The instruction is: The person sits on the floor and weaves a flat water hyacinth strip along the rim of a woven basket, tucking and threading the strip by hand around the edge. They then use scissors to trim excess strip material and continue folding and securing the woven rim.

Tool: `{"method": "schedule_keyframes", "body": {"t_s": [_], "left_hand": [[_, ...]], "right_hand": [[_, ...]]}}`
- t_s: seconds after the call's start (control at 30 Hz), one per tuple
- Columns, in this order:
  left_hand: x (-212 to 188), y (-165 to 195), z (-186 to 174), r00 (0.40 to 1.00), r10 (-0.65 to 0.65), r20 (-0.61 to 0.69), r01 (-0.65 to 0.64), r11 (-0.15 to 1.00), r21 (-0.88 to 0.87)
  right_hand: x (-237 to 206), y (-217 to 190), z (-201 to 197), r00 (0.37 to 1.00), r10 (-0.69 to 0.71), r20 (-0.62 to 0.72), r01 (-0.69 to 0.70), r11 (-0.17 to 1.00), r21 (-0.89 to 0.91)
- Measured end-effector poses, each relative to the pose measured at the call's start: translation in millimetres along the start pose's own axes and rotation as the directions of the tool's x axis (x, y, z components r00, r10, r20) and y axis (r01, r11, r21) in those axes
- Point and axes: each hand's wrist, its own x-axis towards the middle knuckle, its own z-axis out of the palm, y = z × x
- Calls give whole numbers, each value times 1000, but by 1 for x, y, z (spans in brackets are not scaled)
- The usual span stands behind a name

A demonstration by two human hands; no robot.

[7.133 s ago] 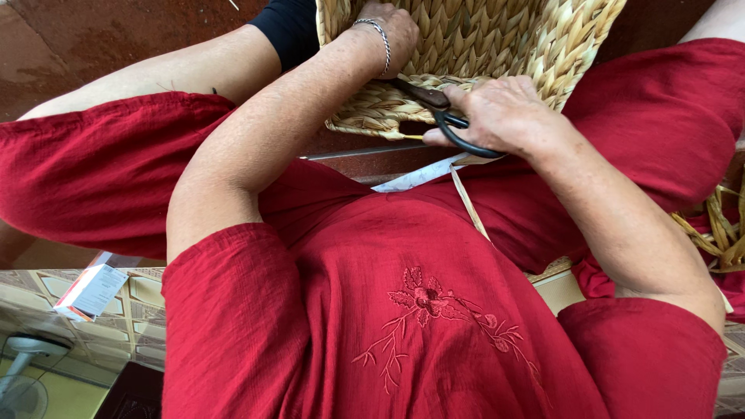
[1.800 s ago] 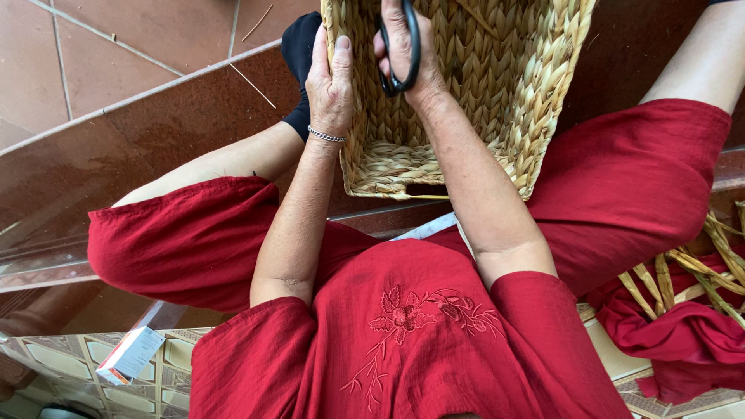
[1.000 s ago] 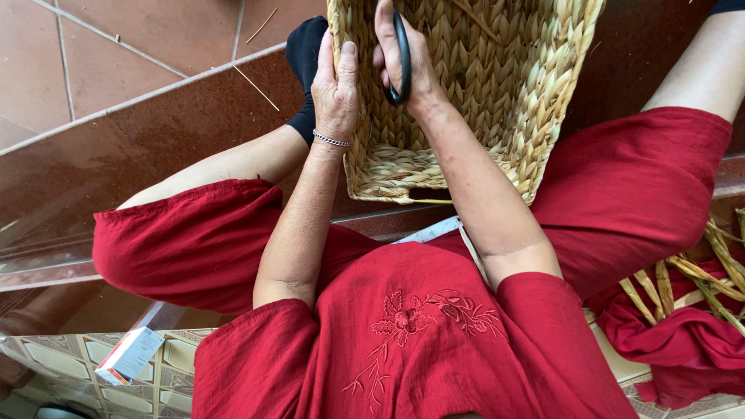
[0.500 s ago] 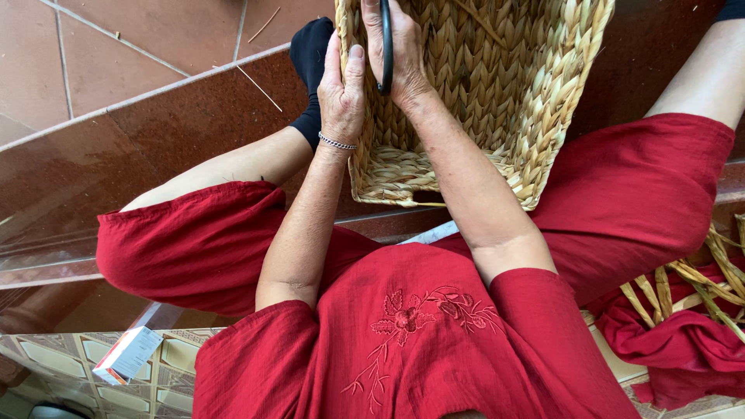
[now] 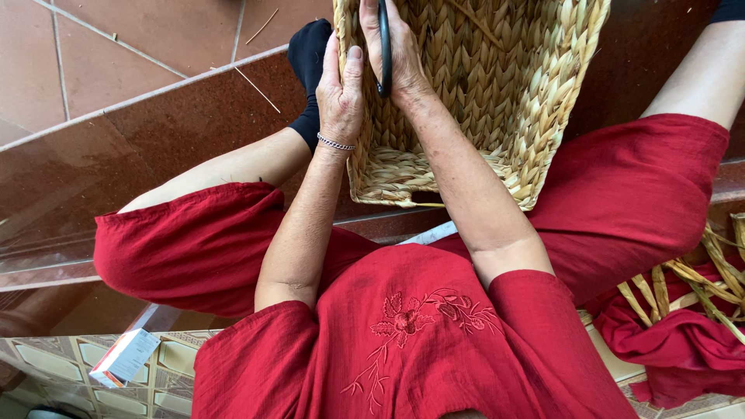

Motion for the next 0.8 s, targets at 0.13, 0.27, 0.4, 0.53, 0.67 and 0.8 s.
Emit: {"method": "schedule_keyframes", "body": {"t_s": [0.13, 0.27, 0.4, 0.53, 0.67, 0.8], "left_hand": [[0, 1, -1, 1000, 1, -6, -1, 1000, 6], [0, 1, -2, 1000, -1, 3, 1, 1000, -1], [0, -3, -2, 1000, -10, 4, 10, 1000, -8], [0, -12, -1, 1000, -13, -8, 13, 1000, 19], [-1, -18, 0, 998, -56, 13, 57, 997, -61], [-4, -22, 1, 999, 30, -12, -30, 998, 58]], "right_hand": [[7, -2, 3, 1000, 14, -17, -15, 998, -60], [13, 0, 6, 996, -70, -48, 65, 993, -102], [10, 6, 10, 987, -132, -97, 126, 990, -64], [-3, 15, 10, 990, 103, -95, -100, 994, 39], [-43, 27, -12, 963, 268, -28, -262, 955, 136], [-82, 35, -39, 883, 467, 46, -462, 850, 251]]}}
